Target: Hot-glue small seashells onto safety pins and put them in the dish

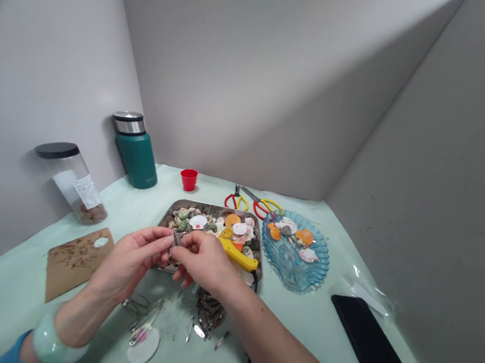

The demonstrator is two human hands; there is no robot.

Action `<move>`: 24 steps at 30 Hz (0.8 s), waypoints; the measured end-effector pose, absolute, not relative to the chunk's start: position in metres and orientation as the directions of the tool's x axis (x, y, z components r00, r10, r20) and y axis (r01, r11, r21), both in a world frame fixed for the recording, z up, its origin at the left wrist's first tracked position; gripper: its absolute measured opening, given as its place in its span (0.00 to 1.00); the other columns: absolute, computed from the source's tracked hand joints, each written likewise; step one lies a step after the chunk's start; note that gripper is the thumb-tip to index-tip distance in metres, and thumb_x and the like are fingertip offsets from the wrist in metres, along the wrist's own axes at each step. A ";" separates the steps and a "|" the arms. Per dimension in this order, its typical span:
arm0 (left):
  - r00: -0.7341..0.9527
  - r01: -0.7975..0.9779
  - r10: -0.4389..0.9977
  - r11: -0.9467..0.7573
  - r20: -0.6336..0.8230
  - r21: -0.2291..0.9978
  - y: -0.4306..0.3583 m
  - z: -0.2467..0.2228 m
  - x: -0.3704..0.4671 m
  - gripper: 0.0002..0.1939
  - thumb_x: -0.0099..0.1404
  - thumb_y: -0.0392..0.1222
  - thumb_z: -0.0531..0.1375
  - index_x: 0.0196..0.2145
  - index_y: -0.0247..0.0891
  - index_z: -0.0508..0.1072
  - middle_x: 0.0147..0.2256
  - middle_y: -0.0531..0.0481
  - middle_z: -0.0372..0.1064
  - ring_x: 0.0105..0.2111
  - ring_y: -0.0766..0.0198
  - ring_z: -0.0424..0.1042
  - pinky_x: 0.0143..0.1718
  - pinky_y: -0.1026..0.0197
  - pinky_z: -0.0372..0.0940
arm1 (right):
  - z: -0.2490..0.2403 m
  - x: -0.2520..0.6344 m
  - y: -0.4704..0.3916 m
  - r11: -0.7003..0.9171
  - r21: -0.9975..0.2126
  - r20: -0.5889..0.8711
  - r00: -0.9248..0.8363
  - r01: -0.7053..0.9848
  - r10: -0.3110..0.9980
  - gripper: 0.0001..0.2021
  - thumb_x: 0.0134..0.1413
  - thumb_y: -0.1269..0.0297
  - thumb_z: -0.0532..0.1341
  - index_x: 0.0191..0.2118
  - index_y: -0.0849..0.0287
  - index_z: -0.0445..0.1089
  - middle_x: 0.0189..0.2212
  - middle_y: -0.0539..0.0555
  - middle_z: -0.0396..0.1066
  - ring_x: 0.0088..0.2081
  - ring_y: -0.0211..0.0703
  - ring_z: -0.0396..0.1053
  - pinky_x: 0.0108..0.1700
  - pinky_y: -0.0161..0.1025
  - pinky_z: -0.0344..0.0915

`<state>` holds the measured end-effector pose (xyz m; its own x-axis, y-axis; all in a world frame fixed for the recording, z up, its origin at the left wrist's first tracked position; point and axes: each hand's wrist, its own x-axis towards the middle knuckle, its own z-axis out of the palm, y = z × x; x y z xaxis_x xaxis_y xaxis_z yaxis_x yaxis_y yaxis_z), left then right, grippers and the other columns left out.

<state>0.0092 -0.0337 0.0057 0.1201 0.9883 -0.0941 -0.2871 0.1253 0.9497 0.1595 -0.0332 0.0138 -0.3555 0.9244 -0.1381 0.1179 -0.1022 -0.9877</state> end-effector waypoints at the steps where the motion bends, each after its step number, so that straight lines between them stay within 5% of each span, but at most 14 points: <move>1: 0.115 -0.284 0.989 0.122 -0.092 0.951 -0.034 0.006 0.009 0.12 0.49 0.41 0.66 0.32 0.34 0.73 0.22 0.54 0.68 0.20 0.72 0.64 0.23 0.69 0.61 | 0.014 0.160 -0.033 -0.095 -0.987 -0.135 -0.354 0.129 0.925 0.07 0.50 0.62 0.58 0.30 0.59 0.62 0.25 0.50 0.70 0.22 0.35 0.68 0.17 0.28 0.62; 15: 0.113 -0.270 0.990 0.109 -0.081 0.956 -0.032 0.007 0.007 0.11 0.51 0.40 0.66 0.32 0.34 0.72 0.22 0.55 0.68 0.19 0.73 0.64 0.23 0.69 0.61 | 0.013 0.168 -0.033 0.160 -0.866 -0.007 -0.331 0.474 0.944 0.07 0.54 0.62 0.55 0.30 0.58 0.66 0.21 0.49 0.68 0.22 0.36 0.67 0.22 0.30 0.58; 20: -0.023 -0.105 0.999 0.024 -0.027 0.994 -0.029 0.005 0.006 0.11 0.49 0.41 0.66 0.30 0.35 0.72 0.20 0.56 0.68 0.20 0.70 0.65 0.23 0.68 0.60 | 0.018 0.174 -0.030 0.362 -0.419 0.271 -0.266 0.833 0.925 0.08 0.55 0.64 0.55 0.31 0.59 0.70 0.29 0.54 0.71 0.31 0.43 0.68 0.31 0.37 0.57; 24: -0.019 0.059 1.000 0.009 -0.008 0.998 -0.027 0.002 0.008 0.10 0.51 0.43 0.64 0.29 0.35 0.71 0.17 0.57 0.65 0.17 0.70 0.62 0.21 0.67 0.58 | 0.017 0.175 -0.028 0.337 -0.182 0.219 -0.296 0.924 0.930 0.09 0.55 0.63 0.56 0.34 0.59 0.71 0.33 0.56 0.71 0.35 0.46 0.68 0.34 0.39 0.57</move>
